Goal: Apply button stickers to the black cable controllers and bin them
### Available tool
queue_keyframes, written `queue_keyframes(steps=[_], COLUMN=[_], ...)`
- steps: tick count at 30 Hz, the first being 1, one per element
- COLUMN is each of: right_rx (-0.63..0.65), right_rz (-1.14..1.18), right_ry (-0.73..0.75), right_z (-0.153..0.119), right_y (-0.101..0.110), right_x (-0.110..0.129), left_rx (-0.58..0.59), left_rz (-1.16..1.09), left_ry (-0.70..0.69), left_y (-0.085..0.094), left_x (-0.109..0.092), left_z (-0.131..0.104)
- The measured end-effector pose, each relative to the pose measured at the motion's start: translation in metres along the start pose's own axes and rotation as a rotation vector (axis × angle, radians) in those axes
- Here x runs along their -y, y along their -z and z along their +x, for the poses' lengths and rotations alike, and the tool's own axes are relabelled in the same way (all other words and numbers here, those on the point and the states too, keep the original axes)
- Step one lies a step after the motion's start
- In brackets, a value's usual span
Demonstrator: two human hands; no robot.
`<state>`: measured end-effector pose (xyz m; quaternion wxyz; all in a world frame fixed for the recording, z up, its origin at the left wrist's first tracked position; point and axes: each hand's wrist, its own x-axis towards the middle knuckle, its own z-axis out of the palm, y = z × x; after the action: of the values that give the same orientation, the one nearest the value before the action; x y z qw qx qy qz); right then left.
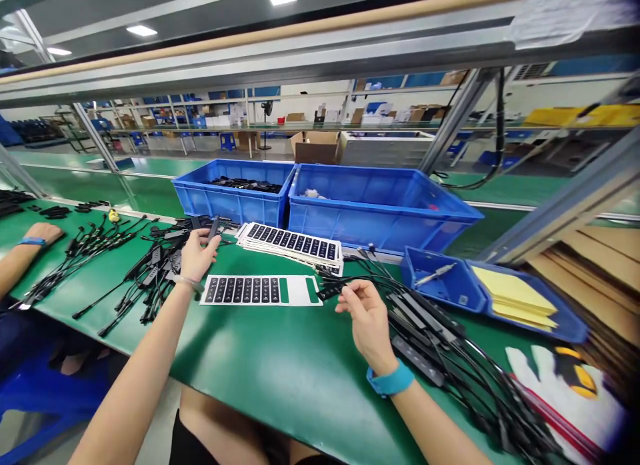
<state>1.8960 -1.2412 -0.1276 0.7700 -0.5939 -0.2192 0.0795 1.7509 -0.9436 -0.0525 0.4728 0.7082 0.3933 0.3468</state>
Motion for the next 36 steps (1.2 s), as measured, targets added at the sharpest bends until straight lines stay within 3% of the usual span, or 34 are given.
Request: queue_keyframes(steps=[3, 7, 11, 14, 18, 21, 36], right_rx=[0.028, 0.056, 0.046, 0.046, 0.122, 0.205, 0.247], right_rz=[0.026, 0.101, 0.196, 0.221, 0.189, 0.115, 0.102], right_ry=[0.005, -0.039, -0.126, -0.177, -0.194, -0.19, -0.239], right_z=[-0.001, -0.003, -0.003, -0.003, -0.005, -0.008, -0.011], right_y=[0.0, 0.0, -0.001, -0.002, -0.004, -0.006, -0.006], right_x=[0.001, 0.004, 0.01, 0.011, 0.006, 0.004, 0.006], left_rx=[0.197, 0.509, 0.721, 0.815, 0.967, 1.034, 1.097], left_rz=[-0.277, -0.559, -0.684, -0.679, -0.667, -0.73, -0.792], left_ry=[0.069, 0.284, 0.421, 0.4, 0.339, 0.389, 0.461], left_y=[-0.039, -0.097, -0.13, -0.134, -0.128, -0.123, -0.117], left_x=[-0.009, -0.007, 0.005, 0.015, 0.021, 0.021, 0.022], left_z=[-0.038, -0.096, -0.138, -0.152, -0.157, -0.157, -0.153])
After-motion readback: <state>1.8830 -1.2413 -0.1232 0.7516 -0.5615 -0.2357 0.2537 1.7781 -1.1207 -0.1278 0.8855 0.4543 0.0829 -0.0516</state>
